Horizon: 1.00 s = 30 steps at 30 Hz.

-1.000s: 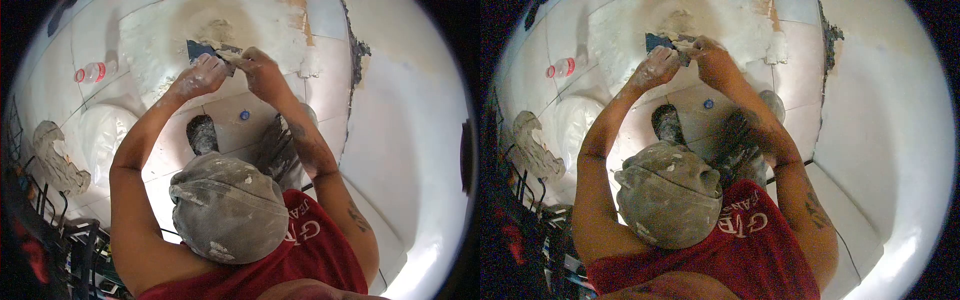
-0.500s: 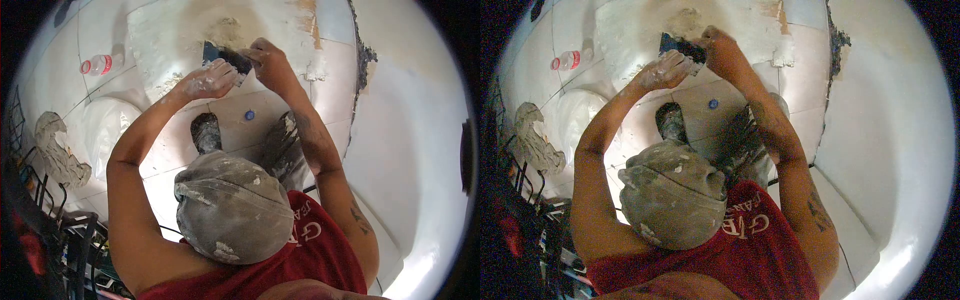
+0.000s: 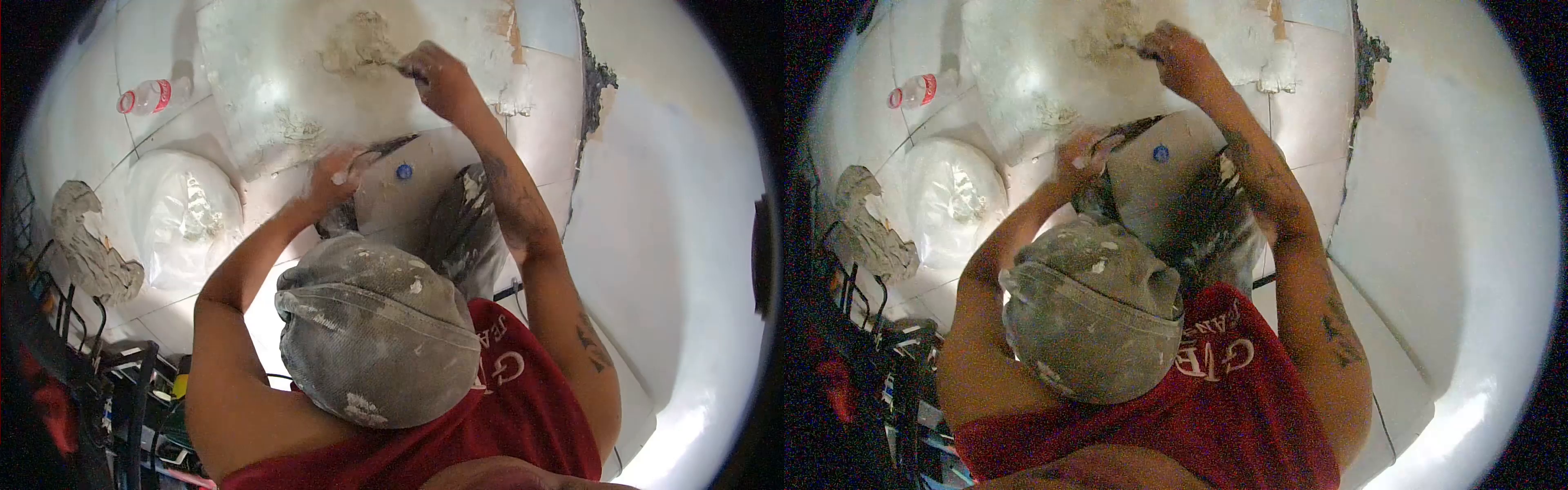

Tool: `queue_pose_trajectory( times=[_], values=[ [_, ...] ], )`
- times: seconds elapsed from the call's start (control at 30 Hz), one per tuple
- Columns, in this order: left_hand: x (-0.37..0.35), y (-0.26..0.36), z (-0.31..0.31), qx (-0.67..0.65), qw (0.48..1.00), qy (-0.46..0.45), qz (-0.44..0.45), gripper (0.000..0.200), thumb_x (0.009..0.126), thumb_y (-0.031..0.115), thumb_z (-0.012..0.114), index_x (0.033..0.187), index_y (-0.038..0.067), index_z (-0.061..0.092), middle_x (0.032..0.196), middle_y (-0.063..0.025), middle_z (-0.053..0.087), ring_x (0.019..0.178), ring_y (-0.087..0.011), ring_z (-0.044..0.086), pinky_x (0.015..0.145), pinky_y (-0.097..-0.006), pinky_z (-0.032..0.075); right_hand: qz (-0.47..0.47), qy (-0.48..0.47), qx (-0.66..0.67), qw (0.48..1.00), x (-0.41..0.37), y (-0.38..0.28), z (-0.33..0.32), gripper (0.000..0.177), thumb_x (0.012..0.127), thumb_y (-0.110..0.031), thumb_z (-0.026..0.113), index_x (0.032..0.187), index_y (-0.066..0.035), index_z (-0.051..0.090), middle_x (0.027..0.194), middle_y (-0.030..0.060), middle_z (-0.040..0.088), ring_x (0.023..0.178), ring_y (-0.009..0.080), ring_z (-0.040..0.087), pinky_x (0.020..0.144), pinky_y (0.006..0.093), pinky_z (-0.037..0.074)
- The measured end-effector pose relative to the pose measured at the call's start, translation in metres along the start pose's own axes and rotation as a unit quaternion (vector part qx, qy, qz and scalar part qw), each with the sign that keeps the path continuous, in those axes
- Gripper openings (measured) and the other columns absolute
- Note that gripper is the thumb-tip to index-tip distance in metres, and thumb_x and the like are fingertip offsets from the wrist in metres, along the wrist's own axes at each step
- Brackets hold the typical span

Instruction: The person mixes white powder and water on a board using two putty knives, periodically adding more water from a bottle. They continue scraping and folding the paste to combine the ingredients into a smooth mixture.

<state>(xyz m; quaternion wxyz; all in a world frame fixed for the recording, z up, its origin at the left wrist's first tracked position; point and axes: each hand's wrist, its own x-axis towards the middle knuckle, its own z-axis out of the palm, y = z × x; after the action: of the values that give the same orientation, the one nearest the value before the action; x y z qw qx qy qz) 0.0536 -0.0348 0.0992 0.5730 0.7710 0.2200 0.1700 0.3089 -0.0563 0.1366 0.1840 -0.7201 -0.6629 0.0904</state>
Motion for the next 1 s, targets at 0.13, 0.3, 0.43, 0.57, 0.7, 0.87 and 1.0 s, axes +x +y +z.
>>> queue_pose_trajectory(
  times=[0.13, 0.3, 0.43, 0.57, 0.7, 0.87, 1.0],
  values=[
    [-0.027, -0.016, 0.033, 0.01, 0.983, 0.12, -0.137, 0.028, 0.08, 0.019, 0.064, 0.101, 0.0, 0.06, 0.092, -0.0222, 0.063, 0.081, -0.0267, 0.064, 0.072, -0.0323, 0.048, -0.072, -0.074, 0.006, 0.995, -0.048, -0.014, 0.019, 0.033, 0.068, 0.001, 0.054, 0.099, -0.009, 0.055, 0.094, 0.0108, 0.054, 0.088, 0.0311, 0.056, 0.073, 0.0398, 0.048],
    [-0.046, -0.024, 0.039, 0.042, 0.981, 0.037, -0.183, 0.032, 0.079, 0.021, 0.066, 0.099, -0.002, 0.059, 0.086, -0.0222, 0.063, 0.078, -0.0242, 0.065, 0.069, -0.0311, 0.047, -0.156, -0.104, -0.031, 0.982, -0.069, 0.0, 0.063, 0.031, 0.068, -0.004, 0.053, 0.099, -0.009, 0.053, 0.1, 0.0114, 0.052, 0.091, 0.0312, 0.055, 0.075, 0.0402, 0.047],
    [-0.055, -0.052, 0.055, 0.07, 0.99, 0.03, -0.121, 0.03, 0.08, 0.021, 0.065, 0.098, -0.003, 0.059, 0.082, -0.0238, 0.061, 0.072, -0.028, 0.064, 0.064, -0.0328, 0.048, -0.108, -0.187, -0.096, 0.972, -0.058, 0.005, 0.082, 0.032, 0.08, -0.018, 0.052, 0.111, -0.012, 0.051, 0.115, 0.0125, 0.052, 0.102, 0.0326, 0.054, 0.081, 0.0404, 0.048],
    [-0.046, -0.043, 0.05, 0.047, 0.99, 0.062, -0.119, 0.035, 0.081, 0.024, 0.063, 0.102, -0.003, 0.058, 0.078, -0.0255, 0.06, 0.071, -0.034, 0.063, 0.062, -0.0382, 0.047, -0.109, -0.145, -0.089, 0.979, -0.054, 0.001, 0.083, 0.032, 0.082, -0.021, 0.051, 0.113, -0.012, 0.051, 0.117, 0.0106, 0.053, 0.101, 0.0294, 0.055, 0.082, 0.0406, 0.048],
    [-0.032, -0.033, 0.047, 0.097, 0.984, 0.046, -0.144, 0.054, 0.08, 0.026, 0.062, 0.12, -0.005, 0.043, 0.077, -0.0263, 0.059, 0.07, -0.0389, 0.06, 0.063, -0.042, 0.047, -0.116, -0.096, -0.102, 0.983, -0.059, 0.008, 0.094, 0.035, 0.083, -0.023, 0.05, 0.117, -0.014, 0.049, 0.117, 0.009, 0.054, 0.102, 0.0266, 0.056, 0.085, 0.0416, 0.047],
    [-0.017, -0.055, 0.055, 0.131, 0.972, -0.024, -0.193, 0.08, 0.079, 0.023, 0.062, 0.135, -0.005, 0.013, 0.077, -0.0269, 0.059, 0.07, -0.0424, 0.058, 0.065, -0.0453, 0.047, -0.123, -0.052, -0.097, 0.986, -0.06, 0.01, 0.1, 0.029, 0.073, -0.008, 0.054, 0.102, -0.013, 0.054, 0.103, 0.0097, 0.056, 0.094, 0.0286, 0.058, 0.073, 0.0386, 0.051],
    [-0.005, -0.034, 0.045, 0.166, 0.954, -0.095, -0.229, 0.079, 0.079, 0.023, 0.062, 0.136, -0.003, 0.014, 0.085, -0.026, 0.059, 0.078, -0.0439, 0.057, 0.07, -0.046, 0.046, -0.138, -0.005, -0.115, 0.984, -0.042, 0.013, 0.101, 0.035, 0.071, -0.008, 0.055, 0.106, -0.013, 0.052, 0.102, 0.01, 0.056, 0.095, 0.0282, 0.058, 0.07, 0.0385, 0.051]
  ],
)
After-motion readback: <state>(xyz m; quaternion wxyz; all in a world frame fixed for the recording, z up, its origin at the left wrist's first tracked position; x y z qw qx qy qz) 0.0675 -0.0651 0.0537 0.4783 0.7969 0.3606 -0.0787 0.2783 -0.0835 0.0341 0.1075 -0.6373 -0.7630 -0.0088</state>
